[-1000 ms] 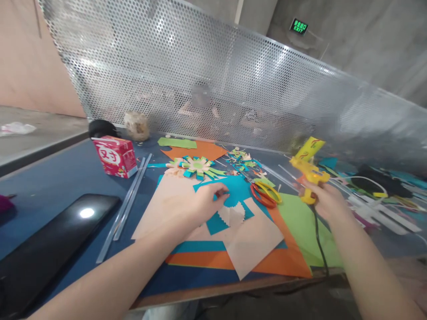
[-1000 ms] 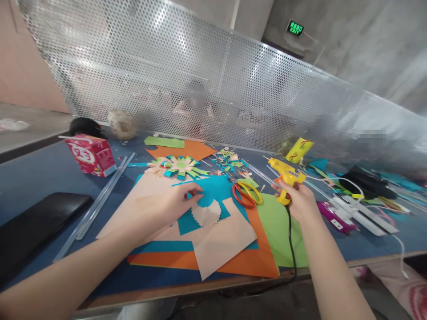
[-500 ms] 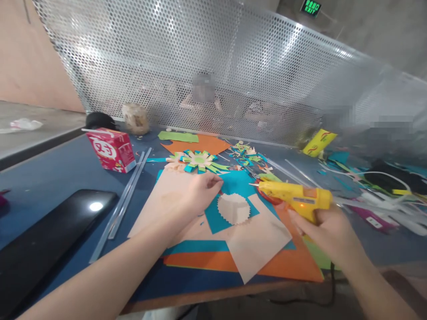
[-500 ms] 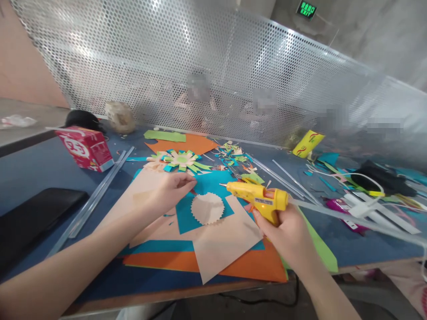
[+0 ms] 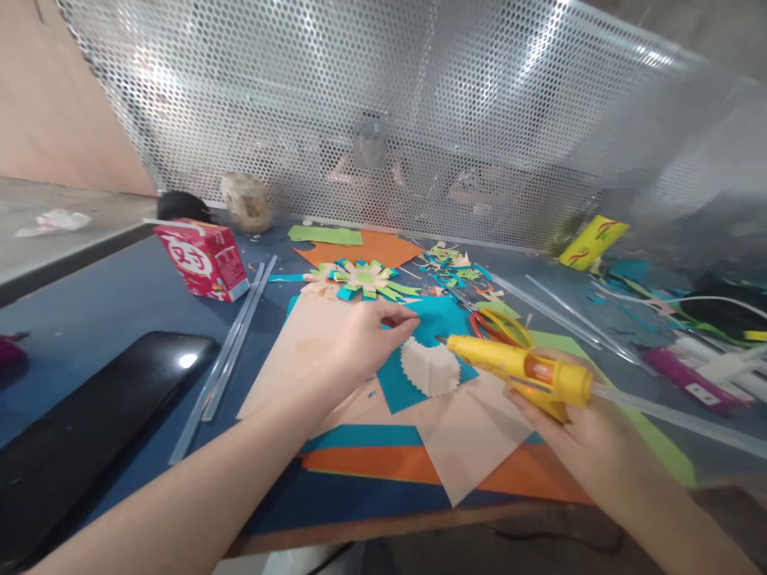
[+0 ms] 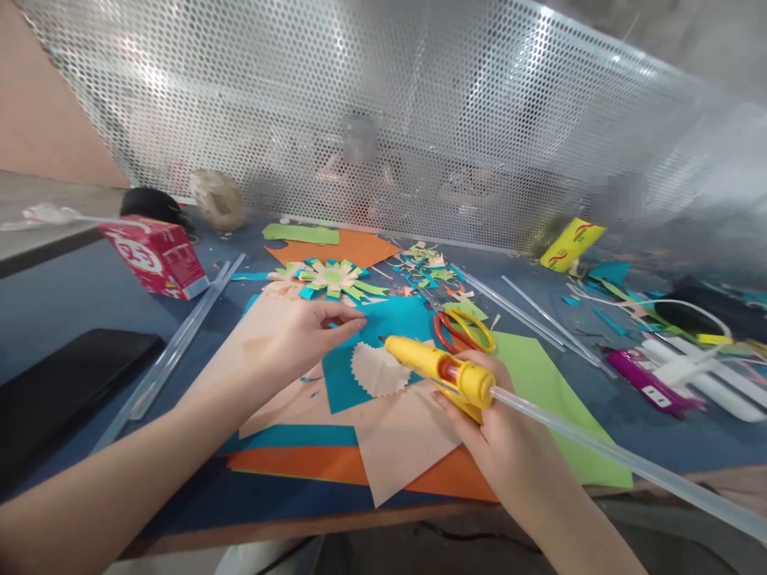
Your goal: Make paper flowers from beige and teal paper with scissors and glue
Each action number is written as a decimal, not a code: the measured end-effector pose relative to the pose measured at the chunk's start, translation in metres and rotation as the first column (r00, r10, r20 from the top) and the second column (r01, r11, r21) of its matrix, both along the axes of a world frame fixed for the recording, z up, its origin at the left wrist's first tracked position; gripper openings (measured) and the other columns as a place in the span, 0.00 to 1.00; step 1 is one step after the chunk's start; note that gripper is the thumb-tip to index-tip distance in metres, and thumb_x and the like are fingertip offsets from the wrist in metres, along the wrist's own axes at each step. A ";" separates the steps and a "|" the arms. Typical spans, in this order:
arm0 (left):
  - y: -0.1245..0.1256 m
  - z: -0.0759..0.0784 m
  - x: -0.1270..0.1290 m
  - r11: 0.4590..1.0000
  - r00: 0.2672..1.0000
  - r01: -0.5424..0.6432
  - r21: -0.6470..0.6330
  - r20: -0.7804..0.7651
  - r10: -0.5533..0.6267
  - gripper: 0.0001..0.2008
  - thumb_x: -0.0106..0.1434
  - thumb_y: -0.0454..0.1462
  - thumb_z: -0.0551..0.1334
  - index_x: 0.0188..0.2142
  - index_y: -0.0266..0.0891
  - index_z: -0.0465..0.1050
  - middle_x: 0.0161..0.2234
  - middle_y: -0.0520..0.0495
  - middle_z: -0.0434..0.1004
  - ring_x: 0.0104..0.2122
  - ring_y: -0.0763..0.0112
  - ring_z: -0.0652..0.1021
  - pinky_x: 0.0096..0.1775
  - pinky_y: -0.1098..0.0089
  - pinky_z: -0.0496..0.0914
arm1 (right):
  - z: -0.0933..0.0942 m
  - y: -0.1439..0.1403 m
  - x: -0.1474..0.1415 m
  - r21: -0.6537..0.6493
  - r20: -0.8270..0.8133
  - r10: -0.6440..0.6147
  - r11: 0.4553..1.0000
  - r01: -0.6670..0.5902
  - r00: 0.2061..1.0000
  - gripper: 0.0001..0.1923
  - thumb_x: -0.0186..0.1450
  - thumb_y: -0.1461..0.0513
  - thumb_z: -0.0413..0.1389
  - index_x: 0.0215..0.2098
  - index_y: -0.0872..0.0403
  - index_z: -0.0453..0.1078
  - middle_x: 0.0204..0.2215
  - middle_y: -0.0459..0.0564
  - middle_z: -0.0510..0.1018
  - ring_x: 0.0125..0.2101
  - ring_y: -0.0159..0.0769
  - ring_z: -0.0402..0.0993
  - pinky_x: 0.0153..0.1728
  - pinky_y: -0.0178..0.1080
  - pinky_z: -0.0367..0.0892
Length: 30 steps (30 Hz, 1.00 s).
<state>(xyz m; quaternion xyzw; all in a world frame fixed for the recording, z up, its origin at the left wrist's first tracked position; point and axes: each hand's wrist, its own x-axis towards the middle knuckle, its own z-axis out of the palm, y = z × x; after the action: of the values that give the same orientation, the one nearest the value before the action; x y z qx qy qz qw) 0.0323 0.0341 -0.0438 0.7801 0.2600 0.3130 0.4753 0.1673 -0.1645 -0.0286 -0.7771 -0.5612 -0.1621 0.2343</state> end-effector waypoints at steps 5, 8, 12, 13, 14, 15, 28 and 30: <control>0.003 -0.001 0.000 0.999 0.998 -0.010 -0.036 0.058 0.012 0.06 0.53 0.37 0.62 0.28 0.36 0.73 0.27 0.49 0.76 0.27 0.74 0.73 0.29 0.73 0.67 | -0.001 -0.005 0.002 -0.036 0.107 -0.044 0.998 0.048 0.993 0.19 0.64 0.50 0.45 0.44 0.54 0.62 0.37 0.58 0.76 0.36 0.47 0.76 0.29 0.41 0.71; 0.004 -0.001 0.000 0.998 0.998 -0.016 -0.058 0.067 0.020 0.05 0.52 0.36 0.62 0.27 0.35 0.73 0.27 0.49 0.76 0.26 0.75 0.72 0.28 0.74 0.66 | -0.004 -0.007 0.004 -0.023 0.129 -0.019 0.999 0.022 0.991 0.18 0.64 0.50 0.45 0.43 0.54 0.62 0.37 0.58 0.76 0.38 0.48 0.76 0.30 0.41 0.71; 0.002 -0.001 0.000 0.997 0.997 -0.016 -0.077 0.076 0.022 0.05 0.52 0.36 0.61 0.26 0.35 0.73 0.25 0.49 0.75 0.24 0.76 0.72 0.26 0.75 0.65 | -0.006 -0.007 0.004 -0.011 0.082 -0.029 0.999 0.030 0.996 0.18 0.64 0.51 0.46 0.44 0.54 0.61 0.36 0.58 0.77 0.37 0.48 0.76 0.29 0.41 0.72; 0.001 0.000 0.000 0.997 0.997 -0.019 -0.081 0.077 0.026 0.05 0.52 0.36 0.61 0.26 0.35 0.73 0.25 0.49 0.75 0.24 0.76 0.71 0.26 0.75 0.65 | -0.006 -0.007 0.005 -0.018 0.083 -0.019 1.000 0.021 0.996 0.18 0.64 0.51 0.46 0.45 0.54 0.61 0.36 0.58 0.78 0.37 0.48 0.77 0.28 0.41 0.72; 0.001 0.000 0.000 0.996 0.997 -0.024 -0.085 0.078 0.030 0.05 0.53 0.36 0.61 0.26 0.35 0.73 0.25 0.50 0.75 0.24 0.76 0.71 0.26 0.75 0.65 | -0.006 -0.007 0.005 -0.030 0.092 -0.007 0.999 0.010 0.996 0.18 0.64 0.51 0.47 0.45 0.54 0.61 0.35 0.57 0.78 0.35 0.47 0.77 0.27 0.40 0.72; 0.000 0.000 0.000 0.996 0.996 -0.027 -0.088 0.078 0.034 0.05 0.53 0.36 0.61 0.26 0.36 0.73 0.24 0.50 0.74 0.24 0.76 0.71 0.26 0.75 0.65 | -0.006 -0.007 0.005 -0.043 0.104 -0.001 0.999 0.006 0.995 0.18 0.64 0.51 0.47 0.45 0.54 0.61 0.34 0.57 0.78 0.34 0.47 0.77 0.26 0.39 0.72; -0.002 0.005 0.000 0.982 0.999 -0.019 -0.189 0.032 0.026 0.05 0.53 0.36 0.61 0.26 0.35 0.73 0.21 0.52 0.71 0.20 0.79 0.67 0.22 0.76 0.60 | -0.003 -0.004 -0.004 -0.056 0.067 -0.032 0.998 0.035 0.997 0.18 0.65 0.49 0.44 0.44 0.52 0.62 0.34 0.57 0.78 0.35 0.48 0.77 0.23 0.39 0.71; -0.002 0.003 0.000 0.985 0.999 -0.015 -0.171 0.030 0.021 0.05 0.53 0.37 0.61 0.27 0.35 0.73 0.21 0.52 0.71 0.20 0.79 0.67 0.22 0.76 0.60 | -0.004 -0.004 -0.004 -0.054 0.069 -0.024 0.998 0.028 0.997 0.18 0.64 0.50 0.45 0.44 0.52 0.61 0.34 0.57 0.78 0.34 0.47 0.77 0.23 0.39 0.71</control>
<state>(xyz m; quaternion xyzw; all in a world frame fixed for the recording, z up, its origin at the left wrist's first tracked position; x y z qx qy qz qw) 0.0326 0.0325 -0.0404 0.7289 0.2853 0.3063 0.5417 0.1633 -0.1681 -0.0327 -0.7845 -0.5628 -0.1760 0.1917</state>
